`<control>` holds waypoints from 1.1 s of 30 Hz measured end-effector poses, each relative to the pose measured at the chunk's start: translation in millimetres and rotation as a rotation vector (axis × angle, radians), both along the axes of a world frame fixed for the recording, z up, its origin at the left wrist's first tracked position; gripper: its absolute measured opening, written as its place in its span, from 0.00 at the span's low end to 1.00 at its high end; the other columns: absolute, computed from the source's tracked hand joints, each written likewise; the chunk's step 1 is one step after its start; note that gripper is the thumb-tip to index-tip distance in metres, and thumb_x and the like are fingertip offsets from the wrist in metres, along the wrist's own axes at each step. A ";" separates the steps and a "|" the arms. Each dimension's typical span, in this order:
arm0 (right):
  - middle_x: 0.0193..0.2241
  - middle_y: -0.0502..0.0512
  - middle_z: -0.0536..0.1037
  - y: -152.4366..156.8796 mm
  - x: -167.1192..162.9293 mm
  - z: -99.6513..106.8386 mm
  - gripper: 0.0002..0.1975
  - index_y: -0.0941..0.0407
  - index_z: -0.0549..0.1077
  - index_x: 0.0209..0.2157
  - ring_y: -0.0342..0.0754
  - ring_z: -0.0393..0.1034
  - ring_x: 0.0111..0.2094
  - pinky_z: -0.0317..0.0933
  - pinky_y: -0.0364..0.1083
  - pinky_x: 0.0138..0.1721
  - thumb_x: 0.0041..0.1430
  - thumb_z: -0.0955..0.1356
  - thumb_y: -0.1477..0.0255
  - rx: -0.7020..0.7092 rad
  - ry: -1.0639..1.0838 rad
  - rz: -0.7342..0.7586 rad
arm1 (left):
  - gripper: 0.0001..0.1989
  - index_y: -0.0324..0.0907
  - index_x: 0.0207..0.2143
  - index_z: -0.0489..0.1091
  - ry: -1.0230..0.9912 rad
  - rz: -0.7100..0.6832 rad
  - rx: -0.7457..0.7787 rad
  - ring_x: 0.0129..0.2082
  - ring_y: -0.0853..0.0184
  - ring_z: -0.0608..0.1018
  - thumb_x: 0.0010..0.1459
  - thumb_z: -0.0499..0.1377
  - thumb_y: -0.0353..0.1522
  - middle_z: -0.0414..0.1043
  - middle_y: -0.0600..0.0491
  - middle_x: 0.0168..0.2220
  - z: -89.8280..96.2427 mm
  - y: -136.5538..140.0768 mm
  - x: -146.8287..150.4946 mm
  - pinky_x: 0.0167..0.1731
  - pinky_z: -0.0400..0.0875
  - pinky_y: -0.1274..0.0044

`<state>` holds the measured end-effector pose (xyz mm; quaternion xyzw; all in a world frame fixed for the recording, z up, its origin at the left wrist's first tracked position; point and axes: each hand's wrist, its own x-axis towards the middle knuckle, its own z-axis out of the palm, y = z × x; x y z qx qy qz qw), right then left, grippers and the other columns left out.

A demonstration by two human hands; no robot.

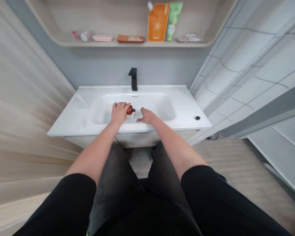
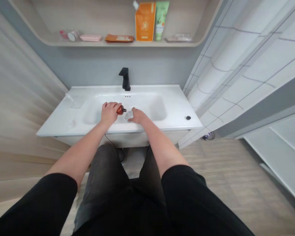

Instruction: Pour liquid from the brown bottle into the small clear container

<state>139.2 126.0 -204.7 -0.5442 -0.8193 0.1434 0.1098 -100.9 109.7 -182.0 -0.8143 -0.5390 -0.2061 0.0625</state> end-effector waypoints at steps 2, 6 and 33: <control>0.54 0.70 0.84 0.1 -0.2 0.4 0.35 0.59 0.68 0.61 0.63 0.81 0.55 0.70 0.52 0.54 0.64 0.81 0.58 -0.003 -0.008 -0.002 | 0.30 0.51 0.71 0.72 -0.003 0.000 -0.004 0.67 0.45 0.72 0.69 0.54 0.27 0.77 0.41 0.64 0.4 -0.2 0.1 0.74 0.52 0.48; 0.55 0.70 0.84 -0.8 -0.3 1.6 0.35 0.60 0.68 0.61 0.63 0.81 0.55 0.70 0.52 0.55 0.64 0.81 0.58 0.002 -0.012 0.007 | 0.32 0.52 0.71 0.72 -0.011 -0.005 -0.006 0.68 0.45 0.71 0.68 0.54 0.26 0.77 0.40 0.65 0.7 -0.6 0.1 0.75 0.51 0.48; 0.54 0.70 0.84 -0.1 -0.3 2.0 0.35 0.59 0.68 0.61 0.64 0.80 0.55 0.70 0.53 0.55 0.63 0.81 0.58 0.000 -0.008 0.009 | 0.30 0.53 0.71 0.73 -0.018 -0.028 0.007 0.67 0.46 0.71 0.70 0.53 0.27 0.77 0.41 0.64 0.2 -0.7 -1.3 0.75 0.51 0.48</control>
